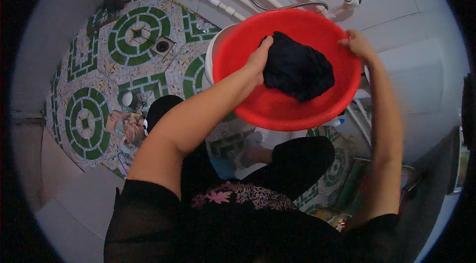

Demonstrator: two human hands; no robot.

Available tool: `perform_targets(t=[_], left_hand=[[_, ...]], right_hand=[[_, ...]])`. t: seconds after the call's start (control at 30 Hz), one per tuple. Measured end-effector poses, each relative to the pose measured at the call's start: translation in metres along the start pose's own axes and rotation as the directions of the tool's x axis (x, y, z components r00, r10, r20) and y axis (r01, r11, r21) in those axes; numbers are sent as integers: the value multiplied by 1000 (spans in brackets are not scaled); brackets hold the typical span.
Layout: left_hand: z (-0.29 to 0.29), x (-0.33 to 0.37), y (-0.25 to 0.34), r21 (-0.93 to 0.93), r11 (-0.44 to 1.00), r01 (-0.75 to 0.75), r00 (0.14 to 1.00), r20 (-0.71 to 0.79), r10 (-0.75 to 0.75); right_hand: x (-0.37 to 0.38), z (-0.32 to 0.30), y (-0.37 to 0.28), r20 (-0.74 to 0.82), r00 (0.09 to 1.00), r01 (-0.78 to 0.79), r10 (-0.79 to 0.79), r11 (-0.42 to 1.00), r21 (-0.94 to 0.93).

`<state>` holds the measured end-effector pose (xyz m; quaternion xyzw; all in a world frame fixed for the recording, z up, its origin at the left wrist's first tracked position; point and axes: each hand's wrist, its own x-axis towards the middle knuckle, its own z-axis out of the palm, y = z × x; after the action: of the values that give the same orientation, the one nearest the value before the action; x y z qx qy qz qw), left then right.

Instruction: The person washes a black cloth by hand in a red basin, first scrubbing it in soapy water, then rinsing it under a running faucet, and finally wringing it out.

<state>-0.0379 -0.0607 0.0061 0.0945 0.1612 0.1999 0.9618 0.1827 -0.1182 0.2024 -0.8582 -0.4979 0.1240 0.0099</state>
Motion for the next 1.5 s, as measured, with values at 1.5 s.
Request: perform_targets(t=[1.5], left_hand=[[29, -35, 14, 558, -813, -165, 961, 278, -4]], right_hand=[[79, -10, -53, -800, 596, 659, -67, 609, 440]])
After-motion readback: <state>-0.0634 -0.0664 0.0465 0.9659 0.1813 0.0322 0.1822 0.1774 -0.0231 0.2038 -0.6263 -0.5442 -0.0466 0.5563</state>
